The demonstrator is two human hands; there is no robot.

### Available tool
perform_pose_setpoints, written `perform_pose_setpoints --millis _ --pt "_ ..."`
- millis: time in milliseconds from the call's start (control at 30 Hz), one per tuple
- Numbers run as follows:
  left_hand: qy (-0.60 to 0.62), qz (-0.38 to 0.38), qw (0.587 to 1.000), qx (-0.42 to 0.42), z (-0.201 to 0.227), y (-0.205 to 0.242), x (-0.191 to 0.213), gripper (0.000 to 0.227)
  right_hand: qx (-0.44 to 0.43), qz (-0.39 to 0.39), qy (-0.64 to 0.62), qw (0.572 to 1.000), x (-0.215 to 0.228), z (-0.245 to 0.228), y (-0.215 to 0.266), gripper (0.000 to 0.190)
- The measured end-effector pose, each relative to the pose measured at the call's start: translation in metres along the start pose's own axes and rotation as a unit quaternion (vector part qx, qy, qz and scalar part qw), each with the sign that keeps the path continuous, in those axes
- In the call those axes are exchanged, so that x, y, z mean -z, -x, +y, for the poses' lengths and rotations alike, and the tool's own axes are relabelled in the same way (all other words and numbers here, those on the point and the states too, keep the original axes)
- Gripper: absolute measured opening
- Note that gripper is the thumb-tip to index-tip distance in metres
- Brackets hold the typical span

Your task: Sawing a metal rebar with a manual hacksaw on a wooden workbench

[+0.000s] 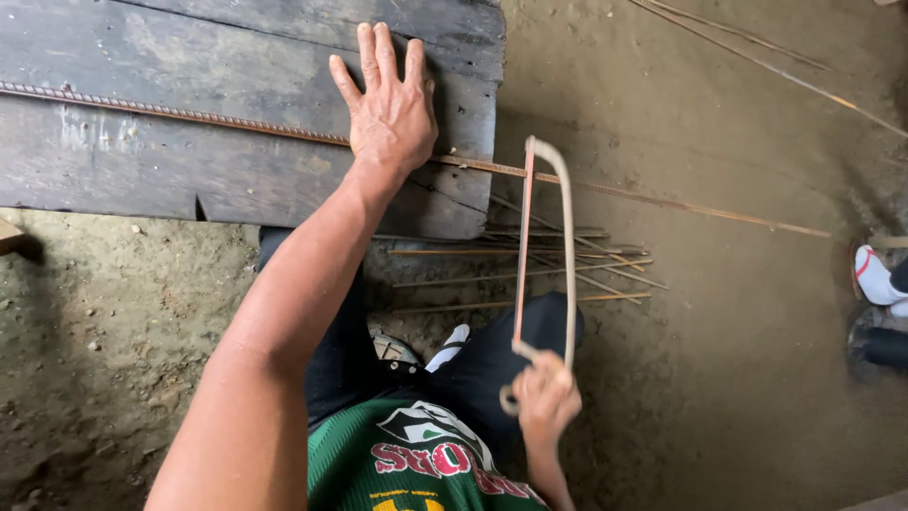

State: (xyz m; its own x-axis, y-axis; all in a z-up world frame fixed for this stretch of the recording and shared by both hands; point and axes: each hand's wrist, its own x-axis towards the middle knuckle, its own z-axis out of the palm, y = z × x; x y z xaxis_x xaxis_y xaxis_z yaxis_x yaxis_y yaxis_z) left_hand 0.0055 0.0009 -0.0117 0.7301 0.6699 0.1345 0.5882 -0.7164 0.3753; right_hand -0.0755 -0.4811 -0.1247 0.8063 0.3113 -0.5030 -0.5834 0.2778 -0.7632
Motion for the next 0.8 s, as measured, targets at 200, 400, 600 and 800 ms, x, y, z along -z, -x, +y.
perform_pose_setpoints --millis 200,400,600,800 --pt "0.0 -0.007 1.0 -0.009 -0.002 0.004 0.004 0.054 0.327 0.054 0.222 0.917 -0.232 -0.072 -0.065 0.052" --pt "0.024 -0.05 0.998 0.019 0.004 -0.002 0.007 0.054 0.26 0.014 0.191 0.946 -0.151 -0.048 -0.006 0.049" --pt "-0.005 0.003 1.0 -0.006 0.002 -0.003 0.001 0.053 0.254 0.076 0.273 0.925 -0.11 -0.036 0.073 0.044" --pt "0.009 -0.021 1.0 -0.012 -0.001 0.0 0.005 0.052 0.368 -0.008 0.315 0.875 -0.206 -0.064 -0.053 0.065"
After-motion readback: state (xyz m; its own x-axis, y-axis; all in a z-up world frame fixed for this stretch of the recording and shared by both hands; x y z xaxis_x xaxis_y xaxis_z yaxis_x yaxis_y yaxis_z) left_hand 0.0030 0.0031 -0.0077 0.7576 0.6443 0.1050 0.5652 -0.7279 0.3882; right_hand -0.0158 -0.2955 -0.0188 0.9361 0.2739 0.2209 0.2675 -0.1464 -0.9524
